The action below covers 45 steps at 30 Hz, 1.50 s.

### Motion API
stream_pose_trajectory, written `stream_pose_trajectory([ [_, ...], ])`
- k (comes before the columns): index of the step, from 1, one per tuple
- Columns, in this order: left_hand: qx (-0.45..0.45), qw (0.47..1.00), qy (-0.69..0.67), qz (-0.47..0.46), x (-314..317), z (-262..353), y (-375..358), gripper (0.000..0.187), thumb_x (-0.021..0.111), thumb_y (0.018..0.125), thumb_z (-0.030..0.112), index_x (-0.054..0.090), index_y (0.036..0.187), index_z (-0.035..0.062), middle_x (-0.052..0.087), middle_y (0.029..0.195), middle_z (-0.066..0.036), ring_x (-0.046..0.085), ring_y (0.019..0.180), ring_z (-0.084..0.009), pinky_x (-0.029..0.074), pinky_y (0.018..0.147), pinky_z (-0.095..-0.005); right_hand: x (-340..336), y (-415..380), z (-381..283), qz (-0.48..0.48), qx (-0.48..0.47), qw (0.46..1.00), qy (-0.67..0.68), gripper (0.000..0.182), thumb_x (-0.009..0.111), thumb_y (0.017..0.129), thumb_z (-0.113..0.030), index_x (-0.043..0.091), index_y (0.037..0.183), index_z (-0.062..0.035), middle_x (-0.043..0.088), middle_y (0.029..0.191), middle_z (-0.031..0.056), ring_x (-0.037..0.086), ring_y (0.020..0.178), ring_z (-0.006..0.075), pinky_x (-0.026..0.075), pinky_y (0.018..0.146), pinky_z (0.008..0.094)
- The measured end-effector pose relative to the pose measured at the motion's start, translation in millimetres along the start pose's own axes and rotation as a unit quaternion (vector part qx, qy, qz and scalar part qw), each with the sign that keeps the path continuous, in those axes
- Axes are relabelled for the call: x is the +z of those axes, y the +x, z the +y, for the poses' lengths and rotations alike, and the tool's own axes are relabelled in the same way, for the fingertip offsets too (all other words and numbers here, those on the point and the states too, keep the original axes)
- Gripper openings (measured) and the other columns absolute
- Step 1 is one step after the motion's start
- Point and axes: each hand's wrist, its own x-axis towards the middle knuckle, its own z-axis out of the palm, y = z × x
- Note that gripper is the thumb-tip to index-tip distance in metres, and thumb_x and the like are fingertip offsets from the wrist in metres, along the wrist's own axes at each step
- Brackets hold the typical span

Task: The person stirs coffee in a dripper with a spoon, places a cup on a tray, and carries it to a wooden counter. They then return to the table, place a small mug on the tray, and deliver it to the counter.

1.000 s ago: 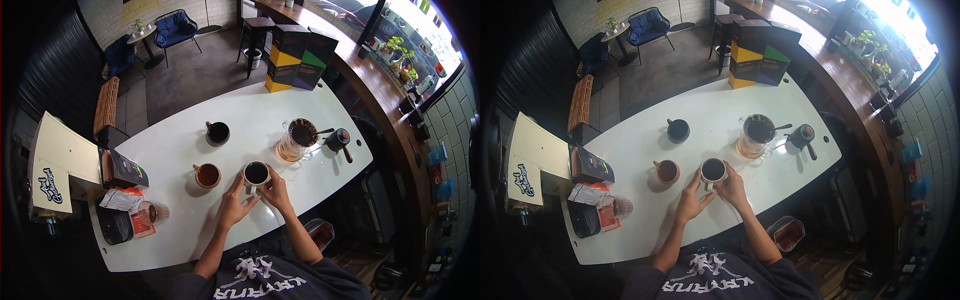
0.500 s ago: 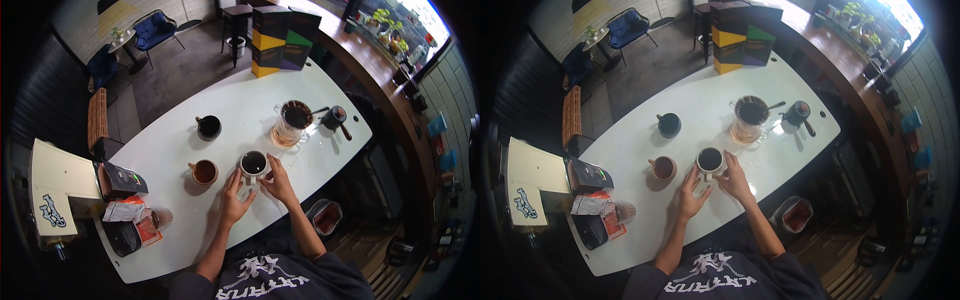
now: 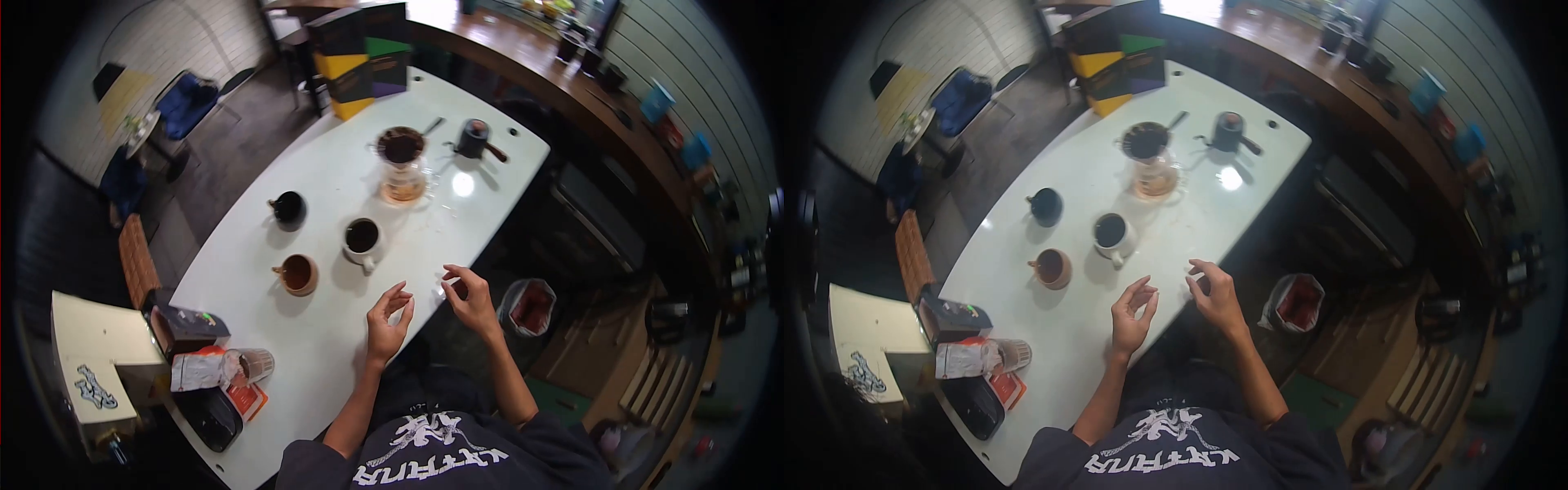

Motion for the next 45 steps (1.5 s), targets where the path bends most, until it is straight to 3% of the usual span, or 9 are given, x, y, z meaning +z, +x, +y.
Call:
stream_pose_trajectory([
  [10,-0.059,0.941,-0.053,-0.328,98,-4,-128,0.034,0.064,0.092,0.005,0.06,0.126,-0.0007,0.068,0.102,-0.008,0.066,0.095,-0.0124,0.052,0.086,-0.0258,-84,-265,15,0.277,0.239,0.93,-0.026,0.029,0.067,0.087,-0.006,0.062,0.115,0.0013,0.067,0.085,0.0098,0.063,0.069,0.0134,0.051,0.063,0.027],
  [17,-0.137,0.753,-0.027,-0.644,156,-26,-260,0.044,0.063,0.096,0.012,0.051,0.136,-0.002,0.065,0.105,-0.005,0.061,0.094,-0.0088,0.049,0.083,-0.023,-59,-500,18,0.472,0.405,0.783,-0.026,0.033,0.07,0.086,-0.014,0.062,0.114,0.0024,0.068,0.086,0.0126,0.066,0.072,0.0198,0.054,0.069,0.0329],
  [22,-0.182,0.632,0.018,-0.753,180,-73,-350,0.054,0.061,0.098,0.022,0.042,0.142,-0.0015,0.065,0.111,-0.009,0.062,0.101,-0.0159,0.05,0.089,-0.0305,-11,-609,-3,0.592,0.517,0.617,-0.035,0.039,0.071,0.085,-0.02,0.062,0.115,0.0017,0.068,0.098,0.018,0.067,0.08,0.0262,0.053,0.075,0.0384],
  [27,-0.339,0.578,0.094,-0.736,179,-106,-412,0.059,0.055,0.101,0.03,0.032,0.148,0.0026,0.057,0.129,-0.015,0.061,0.11,-0.023,0.051,0.092,-0.0365,35,-663,10,0.613,0.517,0.592,0.078,0.052,0.066,0.094,-0.025,0.047,0.141,-0.0158,0.064,0.084,0.0083,0.063,0.075,0.0159,0.052,0.067,0.0319],
  [30,-0.385,0.564,0.112,-0.722,170,-114,-428,0.059,0.055,0.101,0.03,0.031,0.148,0.0043,0.055,0.13,-0.014,0.061,0.11,-0.0233,0.051,0.091,-0.036,48,-667,15,0.637,0.464,0.569,0.234,0.056,0.065,0.095,-0.032,0.043,0.145,-0.02,0.062,0.094,0.0108,0.064,0.076,0.017,0.054,0.067,0.032],
  [36,-0.4,0.573,0.106,-0.707,149,-118,-418,0.057,0.054,0.101,0.031,0.032,0.148,0.0057,0.056,0.129,-0.014,0.061,0.109,-0.0235,0.051,0.09,-0.0362,61,-661,64,0.762,0.322,0.47,0.308,0.032,0.066,0.095,-0.025,0.059,0.125,-0.0155,0.063,0.102,0.0082,0.063,0.092,0.0183,0.055,0.078,0.0348],
  [38,-0.399,0.583,0.099,-0.701,144,-119,-407,0.057,0.054,0.101,0.031,0.032,0.148,0.0058,0.056,0.129,-0.014,0.061,0.109,-0.0235,0.051,0.09,-0.0362,61,-658,83,0.855,0.22,0.383,0.274,0.019,0.068,0.093,-0.018,0.066,0.111,-0.0117,0.064,0.106,0.0066,0.062,0.093,0.0177,0.054,0.081,0.035],
  [43,-0.415,0.636,0.068,-0.647,139,-116,-375,0.052,0.052,0.102,0.032,0.038,0.145,0.0072,0.059,0.126,-0.013,0.062,0.108,-0.0239,0.052,0.09,-0.0367,43,-638,78,0.883,0.344,0.279,0.154,0.016,0.059,0.084,0.007,0.06,0.09,-0.0075,0.054,0.108,0.007,0.058,0.088,0.0176,0.054,0.06,0.0286],
  [45,-0.416,0.647,0.051,-0.637,139,-116,-362,0.051,0.052,0.102,0.032,0.039,0.144,0.0075,0.059,0.125,-0.012,0.062,0.108,-0.0238,0.052,0.09,-0.037,41,-632,62,0.881,0.312,0.326,0.145,0.018,0.056,0.082,0.008,0.058,0.09,-0.0078,0.053,0.107,0.0064,0.057,0.086,0.0166,0.055,0.061,0.0285],
])
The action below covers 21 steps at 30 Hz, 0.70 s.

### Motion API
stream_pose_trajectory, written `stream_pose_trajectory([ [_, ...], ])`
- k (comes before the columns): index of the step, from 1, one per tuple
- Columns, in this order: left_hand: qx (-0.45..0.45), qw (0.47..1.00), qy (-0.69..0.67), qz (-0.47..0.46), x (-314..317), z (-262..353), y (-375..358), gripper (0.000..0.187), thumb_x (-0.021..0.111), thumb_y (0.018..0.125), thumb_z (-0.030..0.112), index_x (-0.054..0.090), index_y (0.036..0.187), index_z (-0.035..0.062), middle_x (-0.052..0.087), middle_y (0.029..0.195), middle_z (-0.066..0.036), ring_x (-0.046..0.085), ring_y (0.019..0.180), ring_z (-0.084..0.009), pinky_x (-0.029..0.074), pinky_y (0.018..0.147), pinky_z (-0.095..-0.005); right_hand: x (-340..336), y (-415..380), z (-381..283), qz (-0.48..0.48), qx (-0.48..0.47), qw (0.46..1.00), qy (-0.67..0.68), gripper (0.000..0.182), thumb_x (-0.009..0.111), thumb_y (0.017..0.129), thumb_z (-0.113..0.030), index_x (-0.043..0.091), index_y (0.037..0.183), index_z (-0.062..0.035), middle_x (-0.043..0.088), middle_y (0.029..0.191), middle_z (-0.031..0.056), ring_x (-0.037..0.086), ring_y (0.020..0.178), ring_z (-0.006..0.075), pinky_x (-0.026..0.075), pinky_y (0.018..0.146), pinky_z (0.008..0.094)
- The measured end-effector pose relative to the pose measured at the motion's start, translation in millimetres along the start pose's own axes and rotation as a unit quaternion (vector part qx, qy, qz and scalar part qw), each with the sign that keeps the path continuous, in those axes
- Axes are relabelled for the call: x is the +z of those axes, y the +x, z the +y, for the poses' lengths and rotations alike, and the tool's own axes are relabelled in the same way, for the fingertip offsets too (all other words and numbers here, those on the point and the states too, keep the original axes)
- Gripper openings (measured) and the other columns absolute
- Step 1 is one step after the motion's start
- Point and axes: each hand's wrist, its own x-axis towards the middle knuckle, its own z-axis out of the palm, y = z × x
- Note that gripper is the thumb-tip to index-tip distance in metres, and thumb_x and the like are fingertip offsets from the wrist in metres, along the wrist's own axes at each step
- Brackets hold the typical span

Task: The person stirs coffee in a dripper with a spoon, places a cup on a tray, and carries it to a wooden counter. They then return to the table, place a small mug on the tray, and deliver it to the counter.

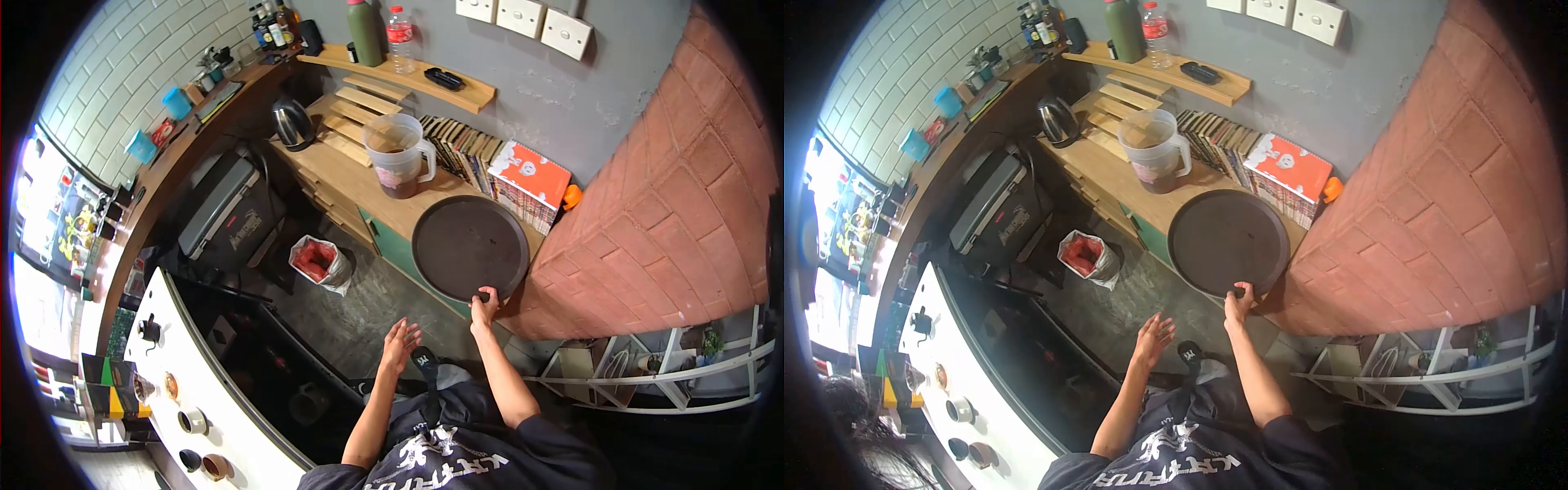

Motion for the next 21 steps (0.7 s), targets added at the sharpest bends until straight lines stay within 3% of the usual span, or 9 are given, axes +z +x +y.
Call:
stream_pose_trajectory([
  [2,0.019,1.0,-0.016,-0.002,-9,7,0,0.051,0.051,0.102,0.035,0.04,0.144,0.0081,0.058,0.127,-0.012,0.061,0.11,-0.0245,0.051,0.093,-0.0389,-2,-7,-10,-0.056,-0.056,0.997,0.022,0.018,0.051,0.08,0.007,0.055,0.09,-0.008,0.05,0.101,0.0042,0.052,0.082,0.0135,0.055,0.062,0.0286],
  [5,0.031,0.998,-0.062,-0.004,-13,20,-3,0.053,0.05,0.102,0.037,0.039,0.145,0.0088,0.057,0.128,-0.013,0.059,0.113,-0.0255,0.05,0.096,-0.0398,-16,-10,-31,-0.106,-0.053,0.992,0.049,0.015,0.05,0.082,0.004,0.055,0.089,-0.0085,0.049,0.098,0.0027,0.051,0.081,0.0122,0.055,0.063,0.0287],
  [10,0.046,0.997,-0.038,-0.046,-13,43,-9,0.073,0.042,0.096,0.062,0.036,0.146,0.0096,0.053,0.133,-0.014,0.053,0.122,-0.029,0.044,0.103,-0.0458,-36,-36,-130,-0.149,-0.104,0.983,0.005,0.013,0.045,0.08,0.001,0.056,0.081,-0.0077,0.046,0.078,-0.0024,0.043,0.068,0.0064,0.045,0.054,0.0243],
  [13,0.046,0.989,-0.123,-0.07,-15,52,-13,0.076,0.044,0.094,0.065,0.037,0.146,0.0096,0.052,0.133,-0.015,0.053,0.121,-0.0293,0.043,0.103,-0.0476,-46,-39,-156,-0.244,-0.148,0.957,-0.058,0.01,0.046,0.078,-0.001,0.054,0.08,-0.0073,0.043,0.076,-0.0035,0.038,0.068,0.0046,0.032,0.057,0.0217],
  [14,0.042,0.986,-0.159,-0.023,-14,52,-12,0.079,0.045,0.092,0.067,0.037,0.145,0.0089,0.051,0.135,-0.015,0.053,0.123,-0.0297,0.043,0.103,-0.0509,-46,-38,-160,-0.248,-0.149,0.955,-0.059,0.01,0.046,0.078,-0.001,0.054,0.08,-0.0073,0.043,0.076,-0.0035,0.038,0.068,0.0046,0.032,0.057,0.0217],
  [15,0.07,0.98,-0.154,-0.101,-27,51,-5,0.078,0.046,0.091,0.066,0.043,0.142,0.0074,0.053,0.133,-0.017,0.055,0.12,-0.0315,0.044,0.102,-0.0507,-44,-44,-173,-0.307,-0.161,0.936,-0.065,0.01,0.047,0.077,-0.001,0.054,0.08,-0.0074,0.043,0.076,-0.0038,0.038,0.068,0.0046,0.03,0.058,0.022],
  [16,0.08,0.976,-0.187,-0.08,-24,58,-13,0.076,0.046,0.091,0.065,0.046,0.139,0.0066,0.055,0.132,-0.017,0.056,0.118,-0.0321,0.044,0.102,-0.0489,-42,-49,-183,-0.365,-0.174,0.912,-0.069,0.01,0.048,0.076,-0.001,0.054,0.081,-0.0074,0.043,0.076,-0.0041,0.037,0.068,0.0046,0.029,0.06,0.0223],
  [18,0.131,0.963,-0.236,-0.025,-21,70,-31,0.071,0.048,0.092,0.061,0.054,0.134,0.0047,0.06,0.128,-0.016,0.058,0.114,-0.0333,0.045,0.101,-0.0446,-33,-49,-192,-0.427,-0.143,0.887,-0.101,0.013,0.05,0.07,-0.002,0.052,0.082,-0.006,0.044,0.081,-0.0029,0.039,0.078,0.0068,0.033,0.068,0.0232],
  [21,0.209,0.924,-0.313,-0.061,-67,64,-30,0.065,0.049,0.091,0.055,0.057,0.131,0.0036,0.061,0.126,-0.017,0.058,0.113,-0.0336,0.046,0.099,-0.0465,-9,-55,-204,-0.533,-0.135,0.826,-0.119,0.016,0.05,0.071,-0.002,0.052,0.086,-0.0064,0.045,0.084,-0.0024,0.041,0.08,0.0082,0.034,0.07,0.0232],
])
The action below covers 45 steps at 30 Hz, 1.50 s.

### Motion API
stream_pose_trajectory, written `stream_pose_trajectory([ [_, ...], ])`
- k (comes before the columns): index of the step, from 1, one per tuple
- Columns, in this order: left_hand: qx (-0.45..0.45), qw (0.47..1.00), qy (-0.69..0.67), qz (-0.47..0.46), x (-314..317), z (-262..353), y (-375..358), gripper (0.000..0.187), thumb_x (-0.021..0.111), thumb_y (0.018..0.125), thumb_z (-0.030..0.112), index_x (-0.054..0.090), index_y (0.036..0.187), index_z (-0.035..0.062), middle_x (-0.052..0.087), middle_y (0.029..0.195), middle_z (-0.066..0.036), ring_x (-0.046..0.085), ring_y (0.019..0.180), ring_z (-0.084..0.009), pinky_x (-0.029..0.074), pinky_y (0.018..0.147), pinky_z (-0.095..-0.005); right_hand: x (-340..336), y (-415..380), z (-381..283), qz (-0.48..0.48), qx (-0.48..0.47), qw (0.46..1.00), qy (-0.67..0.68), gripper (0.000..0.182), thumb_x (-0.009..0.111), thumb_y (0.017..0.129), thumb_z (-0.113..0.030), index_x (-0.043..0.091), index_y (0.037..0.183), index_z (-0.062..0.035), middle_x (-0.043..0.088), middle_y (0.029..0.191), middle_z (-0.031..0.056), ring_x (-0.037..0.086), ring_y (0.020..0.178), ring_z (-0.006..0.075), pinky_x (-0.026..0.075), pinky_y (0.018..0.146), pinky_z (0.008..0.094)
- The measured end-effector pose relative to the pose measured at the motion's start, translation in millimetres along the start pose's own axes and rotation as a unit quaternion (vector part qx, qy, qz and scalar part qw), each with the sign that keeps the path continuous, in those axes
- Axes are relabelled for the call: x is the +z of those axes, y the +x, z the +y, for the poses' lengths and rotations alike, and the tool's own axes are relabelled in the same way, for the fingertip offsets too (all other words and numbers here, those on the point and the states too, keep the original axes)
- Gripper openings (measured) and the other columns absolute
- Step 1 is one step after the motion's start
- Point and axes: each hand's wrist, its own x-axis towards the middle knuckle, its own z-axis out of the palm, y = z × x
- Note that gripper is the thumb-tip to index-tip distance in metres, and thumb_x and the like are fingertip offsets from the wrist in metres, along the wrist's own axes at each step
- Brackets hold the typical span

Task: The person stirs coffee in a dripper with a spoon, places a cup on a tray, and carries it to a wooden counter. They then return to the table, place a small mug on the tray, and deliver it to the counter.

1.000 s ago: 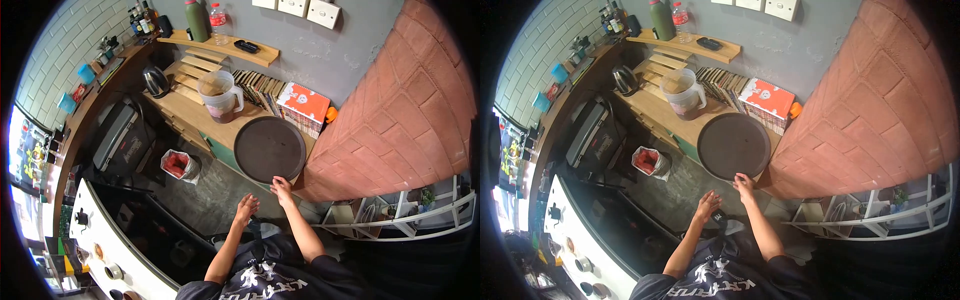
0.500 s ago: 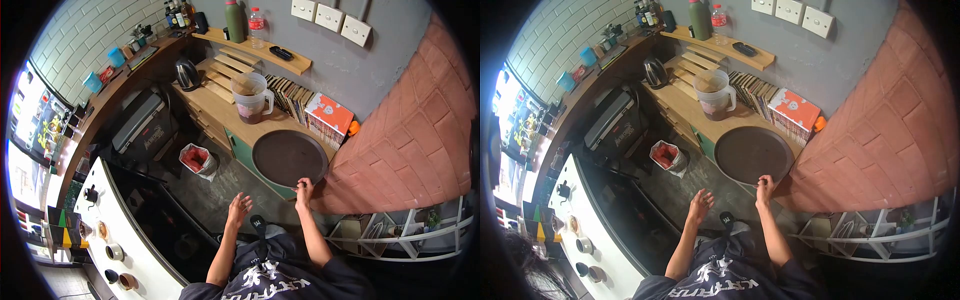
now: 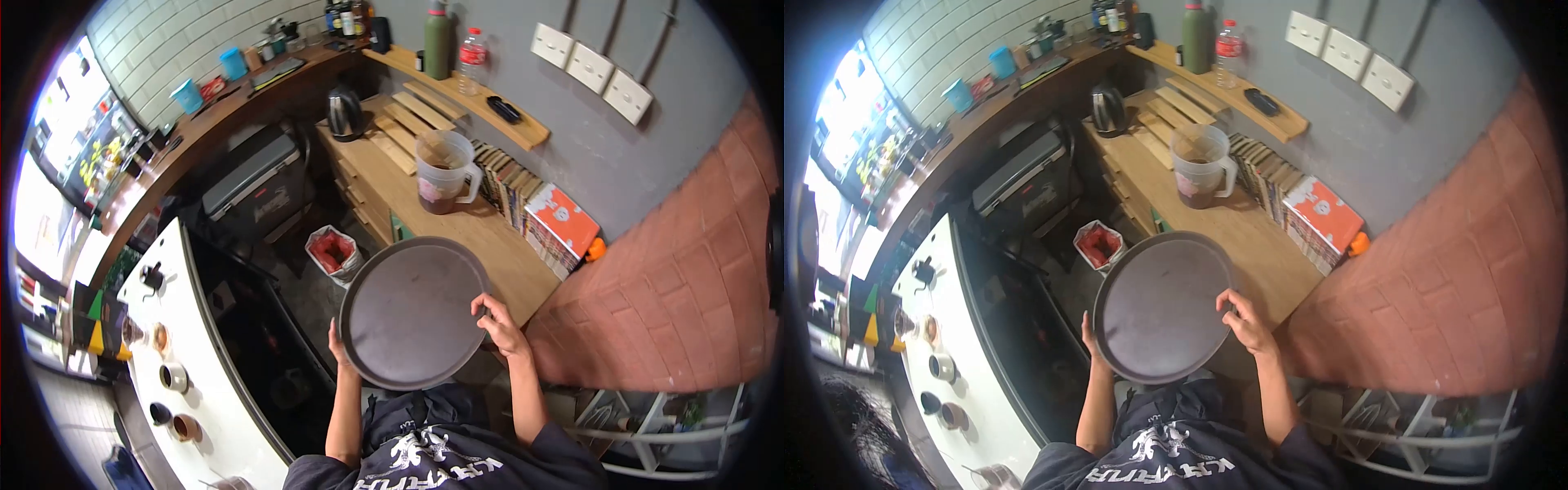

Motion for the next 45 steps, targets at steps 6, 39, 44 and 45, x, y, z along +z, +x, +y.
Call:
stream_pose_trajectory([
  [6,0.087,0.99,-0.101,0.045,-31,51,-74,0.046,0.052,0.086,0.032,0.065,0.113,-0.0025,0.069,0.11,-0.019,0.067,0.095,-0.0354,0.054,0.087,-0.0459,42,63,10,-0.198,-0.039,0.979,-0.017,0.039,0.051,0.074,0.004,0.053,0.112,-0.0073,0.047,0.106,0.0011,0.044,0.101,0.0104,0.036,0.09,0.024],
  [39,0.695,0.544,-0.359,0.302,-32,4,-183,0.043,0.056,0.087,0.02,0.059,0.124,-0.0015,0.064,0.123,-0.017,0.063,0.109,-0.0361,0.048,0.1,-0.0479,534,227,40,-0.726,-0.13,0.647,-0.194,0.031,0.057,0.098,-0.026,0.055,0.095,0.0044,0.057,0.079,0.0124,0.053,0.076,0.018,0.045,0.071,0.034],
  [44,0.736,0.45,-0.37,0.346,-9,1,-138,0.047,0.058,0.089,0.023,0.055,0.129,-0.0007,0.06,0.129,-0.017,0.059,0.116,-0.0364,0.045,0.103,-0.0497,573,231,63,-0.776,-0.197,0.586,-0.123,0.033,0.059,0.097,-0.028,0.056,0.099,0.0042,0.057,0.076,0.012,0.052,0.07,0.0166,0.045,0.064,0.0342],
  [45,0.753,0.434,-0.365,0.335,-1,4,-123,0.048,0.057,0.091,0.025,0.054,0.131,-0.0008,0.059,0.132,-0.017,0.057,0.118,-0.0364,0.043,0.104,-0.0497,580,236,58,-0.787,-0.198,0.571,-0.12,0.033,0.059,0.097,-0.028,0.056,0.099,0.0042,0.057,0.076,0.012,0.052,0.07,0.0166,0.045,0.064,0.0342],
])
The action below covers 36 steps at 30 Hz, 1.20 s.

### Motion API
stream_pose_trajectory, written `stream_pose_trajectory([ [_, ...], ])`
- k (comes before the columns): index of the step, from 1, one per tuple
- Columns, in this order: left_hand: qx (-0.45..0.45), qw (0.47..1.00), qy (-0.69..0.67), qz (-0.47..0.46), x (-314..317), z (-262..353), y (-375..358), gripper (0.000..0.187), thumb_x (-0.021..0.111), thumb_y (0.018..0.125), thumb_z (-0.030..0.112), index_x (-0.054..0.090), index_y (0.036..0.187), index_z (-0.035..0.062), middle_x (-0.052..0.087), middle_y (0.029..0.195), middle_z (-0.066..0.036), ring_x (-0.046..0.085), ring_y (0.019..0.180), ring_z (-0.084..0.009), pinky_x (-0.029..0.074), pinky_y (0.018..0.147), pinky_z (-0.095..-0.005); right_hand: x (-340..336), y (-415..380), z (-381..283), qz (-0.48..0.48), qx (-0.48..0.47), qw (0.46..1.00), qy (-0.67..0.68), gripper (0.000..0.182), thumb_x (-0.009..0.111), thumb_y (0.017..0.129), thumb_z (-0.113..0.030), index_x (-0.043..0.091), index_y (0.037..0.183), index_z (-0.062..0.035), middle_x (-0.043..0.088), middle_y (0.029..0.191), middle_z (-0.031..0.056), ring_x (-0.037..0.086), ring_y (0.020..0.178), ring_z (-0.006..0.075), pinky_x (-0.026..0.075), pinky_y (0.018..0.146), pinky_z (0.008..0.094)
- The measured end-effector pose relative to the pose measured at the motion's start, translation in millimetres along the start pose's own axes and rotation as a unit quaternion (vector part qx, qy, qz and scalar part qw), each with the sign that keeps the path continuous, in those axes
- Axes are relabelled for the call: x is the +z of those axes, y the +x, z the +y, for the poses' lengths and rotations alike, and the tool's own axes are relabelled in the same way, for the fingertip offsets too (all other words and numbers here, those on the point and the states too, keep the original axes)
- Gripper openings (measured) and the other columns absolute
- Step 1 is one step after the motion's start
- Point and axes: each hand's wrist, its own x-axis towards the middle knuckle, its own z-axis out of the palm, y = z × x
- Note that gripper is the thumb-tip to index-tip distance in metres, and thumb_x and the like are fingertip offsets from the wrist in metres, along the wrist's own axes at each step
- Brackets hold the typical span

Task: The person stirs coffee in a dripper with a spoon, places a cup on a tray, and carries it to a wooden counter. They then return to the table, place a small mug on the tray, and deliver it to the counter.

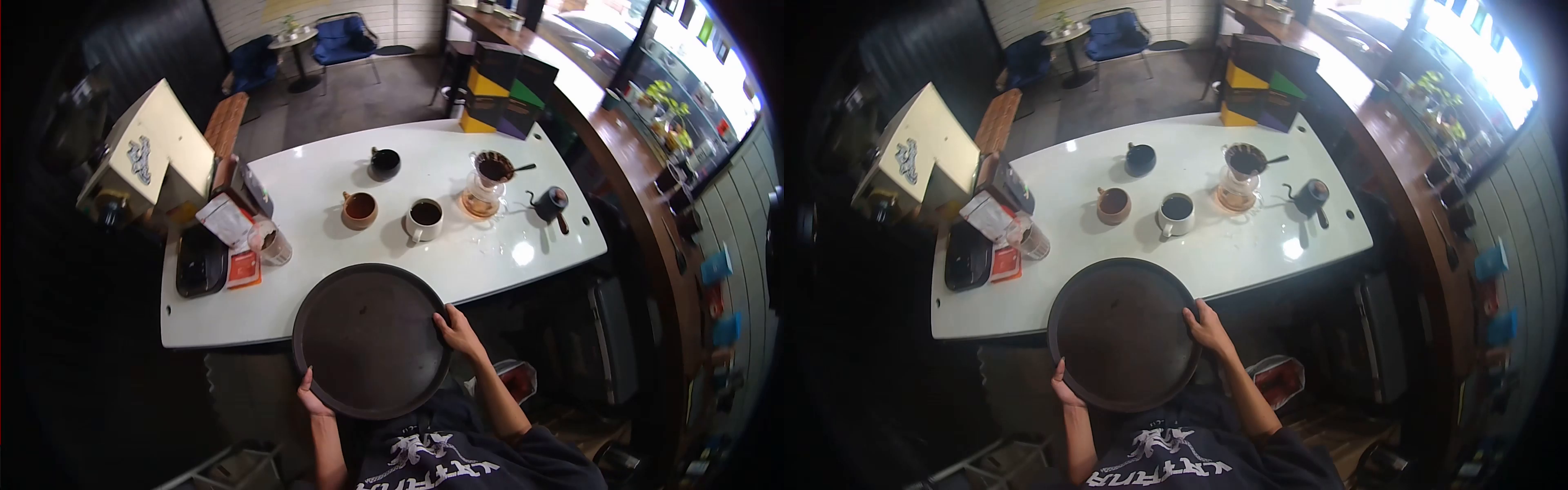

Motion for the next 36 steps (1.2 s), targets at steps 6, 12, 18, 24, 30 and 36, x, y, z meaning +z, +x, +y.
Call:
stream_pose_trajectory([
  [6,0.142,0.989,-0.005,0.036,15,-58,-34,0.049,0.05,0.098,0.03,0.051,0.135,-0.0011,0.055,0.137,-0.017,0.054,0.122,-0.0358,0.041,0.106,-0.0493,-46,35,-38,-0.177,0.059,0.973,-0.133,0.036,0.059,0.095,-0.03,0.054,0.106,0.0036,0.064,0.084,0.028,0.063,0.086,0.0454,0.047,0.073,0.0494],
  [12,0.217,0.974,-0.041,0.043,18,-86,-49,0.048,0.047,0.101,0.034,0.052,0.134,-0.0006,0.056,0.136,-0.016,0.055,0.121,-0.0349,0.042,0.106,-0.0486,-63,54,-57,-0.214,0.011,0.967,-0.14,0.022,0.06,0.094,-0.021,0.061,0.098,0.0006,0.063,0.07,0.0226,0.065,0.072,0.0402,0.049,0.066,0.0452],
  [18,0.235,0.968,-0.068,0.061,23,-90,-45,0.048,0.045,0.101,0.035,0.052,0.134,0.0007,0.057,0.135,-0.015,0.056,0.12,-0.0343,0.044,0.104,-0.0483,-53,82,-78,-0.151,-0.115,0.98,-0.059,0.011,0.06,0.09,-0.008,0.063,0.094,0.0016,0.066,0.076,0.0195,0.067,0.069,0.0332,0.052,0.064,0.0399],
  [24,0.242,0.966,-0.073,0.053,25,-84,-29,0.049,0.043,0.102,0.036,0.05,0.136,0.002,0.055,0.137,-0.014,0.055,0.122,-0.0345,0.043,0.105,-0.0496,-48,169,-125,-0.088,-0.224,0.97,-0.037,0.01,0.063,0.085,-0.006,0.061,0.092,0.0015,0.065,0.079,0.0175,0.066,0.07,0.0294,0.052,0.065,0.0378],
  [30,0.223,0.97,-0.098,0.024,29,-81,-20,0.05,0.042,0.102,0.037,0.049,0.138,0.0034,0.053,0.14,-0.013,0.053,0.124,-0.0336,0.041,0.106,-0.0498,-11,293,-104,-0.016,-0.211,0.97,-0.121,0.041,0.075,0.079,-0.013,0.053,0.112,-0.0032,0.06,0.097,0.0209,0.063,0.086,0.0324,0.053,0.074,0.0412],
  [36,0.231,0.967,-0.059,0.09,24,-74,-11,0.049,0.043,0.102,0.037,0.05,0.137,0.003,0.054,0.139,-0.013,0.053,0.123,-0.0328,0.042,0.105,-0.0478,17,367,-79,0.01,-0.149,0.967,-0.207,0.077,0.084,0.07,-0.03,0.046,0.128,0.0052,0.054,0.115,0.0298,0.059,0.105,0.0434,0.05,0.09,0.0461],
])
